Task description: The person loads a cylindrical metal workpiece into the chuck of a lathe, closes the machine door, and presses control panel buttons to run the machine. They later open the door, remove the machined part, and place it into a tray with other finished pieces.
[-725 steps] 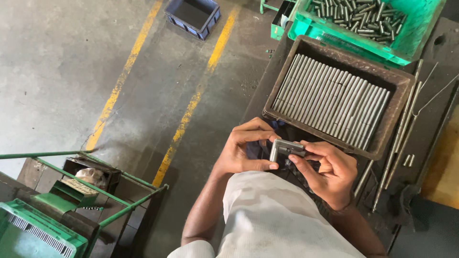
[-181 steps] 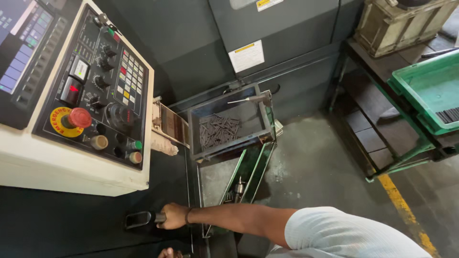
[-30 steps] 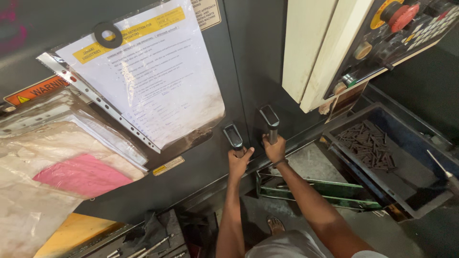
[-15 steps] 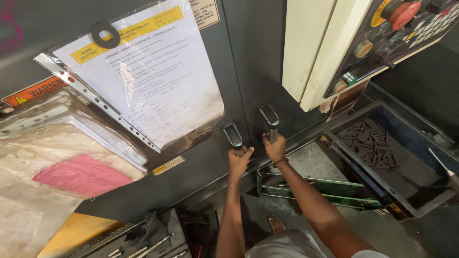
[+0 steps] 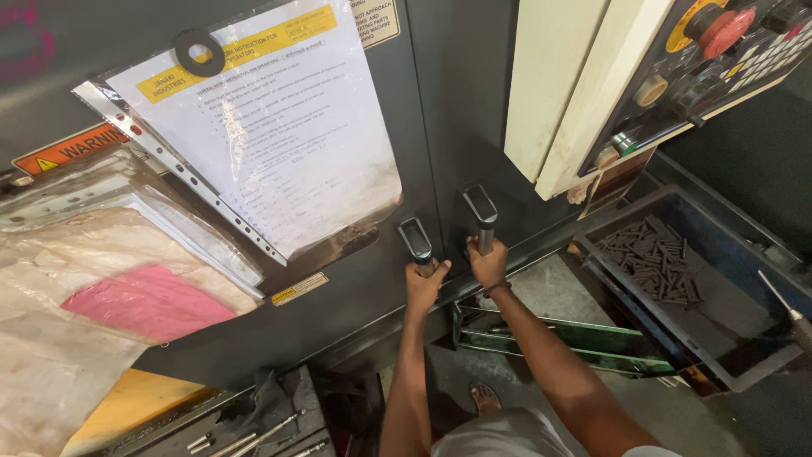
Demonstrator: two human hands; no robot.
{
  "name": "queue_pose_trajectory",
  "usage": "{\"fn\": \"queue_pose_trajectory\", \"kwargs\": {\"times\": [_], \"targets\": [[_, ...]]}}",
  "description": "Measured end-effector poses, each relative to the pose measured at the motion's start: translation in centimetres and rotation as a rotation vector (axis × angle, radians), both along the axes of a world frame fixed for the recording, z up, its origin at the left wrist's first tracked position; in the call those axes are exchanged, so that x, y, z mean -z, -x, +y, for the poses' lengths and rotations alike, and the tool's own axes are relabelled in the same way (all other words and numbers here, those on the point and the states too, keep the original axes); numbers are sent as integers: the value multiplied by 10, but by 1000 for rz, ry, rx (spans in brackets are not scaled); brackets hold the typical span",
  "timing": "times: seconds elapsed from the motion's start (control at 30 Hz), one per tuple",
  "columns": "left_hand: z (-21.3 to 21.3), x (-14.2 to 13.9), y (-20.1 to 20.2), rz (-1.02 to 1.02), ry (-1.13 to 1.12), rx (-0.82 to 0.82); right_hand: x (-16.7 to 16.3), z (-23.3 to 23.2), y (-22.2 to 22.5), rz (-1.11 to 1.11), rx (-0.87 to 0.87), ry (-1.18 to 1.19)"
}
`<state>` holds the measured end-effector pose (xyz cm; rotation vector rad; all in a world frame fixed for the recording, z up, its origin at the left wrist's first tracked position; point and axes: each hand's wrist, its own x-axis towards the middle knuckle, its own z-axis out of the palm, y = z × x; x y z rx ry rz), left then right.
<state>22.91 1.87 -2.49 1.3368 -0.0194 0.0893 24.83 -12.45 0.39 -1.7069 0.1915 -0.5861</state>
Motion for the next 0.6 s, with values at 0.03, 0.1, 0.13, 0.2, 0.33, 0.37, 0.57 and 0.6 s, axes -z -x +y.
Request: {"fn": "queue_pose_trajectory", "kwargs": {"times": [0.03,0.1,0.13,0.2,0.33,0.37,0.57,0.6], "targets": [[-1,0,0,32,10,-31,0,0,0,8,0,3],[-3,-1,1,98,23,-79,0,0,1,23,-8,-4],[-3,-2,1,132,26,-96,0,1,0,30,-14,-7],[-3,-2,1,126,7,-83,0,1,0,29,-18,-20],[0,-3,1,32,-38,-20,3,1,-2,34,-24,-51],[1,-3,1,29,-39,-18,4,1,-2,28,-20,-37],[0,-2,1,52,-32,-32,6,0,-4,-1,1,16],[0,-2,1,39,-31,-16,6,0,-4,0,1,8]]}}
